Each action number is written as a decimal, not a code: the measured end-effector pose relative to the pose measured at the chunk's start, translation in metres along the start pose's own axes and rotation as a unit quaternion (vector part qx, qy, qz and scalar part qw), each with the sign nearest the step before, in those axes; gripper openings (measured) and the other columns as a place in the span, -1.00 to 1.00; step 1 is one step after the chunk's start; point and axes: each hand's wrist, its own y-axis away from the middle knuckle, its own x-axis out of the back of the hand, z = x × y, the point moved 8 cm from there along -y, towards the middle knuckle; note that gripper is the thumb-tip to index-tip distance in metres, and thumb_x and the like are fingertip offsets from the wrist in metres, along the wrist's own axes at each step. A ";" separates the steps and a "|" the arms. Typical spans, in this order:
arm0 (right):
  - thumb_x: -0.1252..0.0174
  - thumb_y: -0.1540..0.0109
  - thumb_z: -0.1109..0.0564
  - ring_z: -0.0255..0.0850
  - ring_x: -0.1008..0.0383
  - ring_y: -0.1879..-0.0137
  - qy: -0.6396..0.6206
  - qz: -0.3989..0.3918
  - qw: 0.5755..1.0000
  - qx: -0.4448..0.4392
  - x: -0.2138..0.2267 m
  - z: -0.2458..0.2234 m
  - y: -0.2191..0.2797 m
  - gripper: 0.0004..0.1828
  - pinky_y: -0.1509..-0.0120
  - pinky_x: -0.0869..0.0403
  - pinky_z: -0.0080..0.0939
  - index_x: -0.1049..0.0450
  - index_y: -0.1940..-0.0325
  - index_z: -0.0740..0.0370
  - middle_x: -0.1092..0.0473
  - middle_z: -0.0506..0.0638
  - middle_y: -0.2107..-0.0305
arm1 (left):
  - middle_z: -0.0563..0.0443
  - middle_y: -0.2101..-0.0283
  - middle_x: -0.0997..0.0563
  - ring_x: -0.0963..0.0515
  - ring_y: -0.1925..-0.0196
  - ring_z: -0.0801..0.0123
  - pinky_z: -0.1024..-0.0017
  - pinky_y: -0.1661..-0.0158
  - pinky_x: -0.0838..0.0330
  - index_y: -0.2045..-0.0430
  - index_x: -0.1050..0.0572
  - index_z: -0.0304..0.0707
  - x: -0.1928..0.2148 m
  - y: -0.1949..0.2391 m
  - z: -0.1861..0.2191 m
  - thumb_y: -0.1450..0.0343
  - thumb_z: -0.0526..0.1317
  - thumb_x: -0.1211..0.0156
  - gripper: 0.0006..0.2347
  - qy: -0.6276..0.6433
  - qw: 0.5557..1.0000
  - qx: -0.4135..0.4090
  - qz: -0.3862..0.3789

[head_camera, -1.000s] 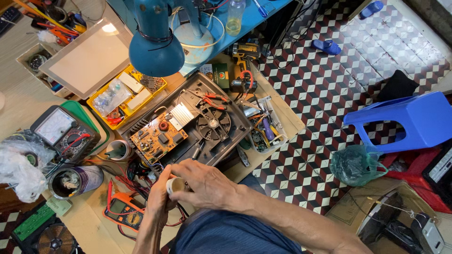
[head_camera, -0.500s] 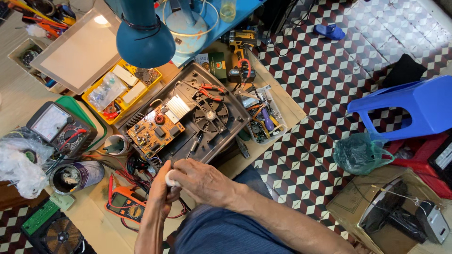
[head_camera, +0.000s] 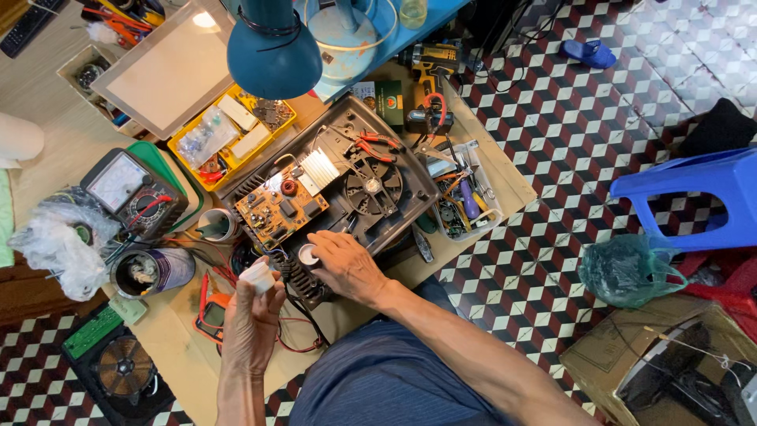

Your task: The person works on a circuit board, using a screwdriver to adjust components and a small container to apply a substance to the board. They handle the board and tools with both hands, focusing on specific areas of the circuitry.

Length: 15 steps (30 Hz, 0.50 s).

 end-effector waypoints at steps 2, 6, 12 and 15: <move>-0.34 -0.17 0.14 0.10 -0.42 -0.28 0.003 0.004 1.000 -0.015 0.020 0.003 0.019 -0.58 -0.38 -0.37 0.03 -0.39 -0.03 0.31 -0.42 0.21 -0.15 | -0.09 0.07 -0.63 -0.65 0.06 0.30 0.37 -0.04 -0.54 -0.18 -0.42 -0.44 -0.009 -0.004 0.000 -0.42 -0.10 -0.29 -0.52 -0.031 0.999 0.002 -0.020; -0.26 -0.27 0.14 0.02 -0.53 -0.14 -0.018 0.026 0.987 -0.158 0.071 0.028 0.056 -0.61 -0.25 -0.48 -0.04 -0.43 -0.13 0.35 -0.49 0.19 -0.01 | -0.06 0.05 -0.66 -0.65 0.00 0.35 0.40 -0.11 -0.53 -0.12 -0.47 -0.42 -0.044 -0.014 -0.004 -0.33 -0.31 -0.33 -0.57 -0.171 0.985 0.012 -0.025; -0.11 -0.34 0.15 -0.13 -0.61 0.12 -0.007 0.048 0.963 -0.267 0.122 0.052 0.073 -0.67 0.08 -0.60 -0.23 -0.44 -0.16 0.37 -0.52 0.16 0.17 | -0.02 0.01 -0.68 -0.65 -0.04 0.41 0.44 -0.10 -0.53 -0.11 -0.51 -0.23 -0.110 -0.023 -0.015 -0.33 -0.33 -0.35 -0.59 -0.298 0.950 -0.044 -0.078; -0.15 -0.31 0.13 -0.20 -0.65 0.26 -0.099 0.065 0.930 -0.347 0.133 0.069 0.070 -0.77 0.26 -0.59 -0.21 -0.52 0.02 0.29 -0.57 0.07 0.34 | 0.01 0.03 -0.69 -0.66 -0.02 0.44 0.45 -0.05 -0.56 -0.12 -0.50 -0.14 -0.135 -0.021 -0.008 -0.33 -0.29 -0.37 -0.57 -0.366 0.922 -0.106 -0.074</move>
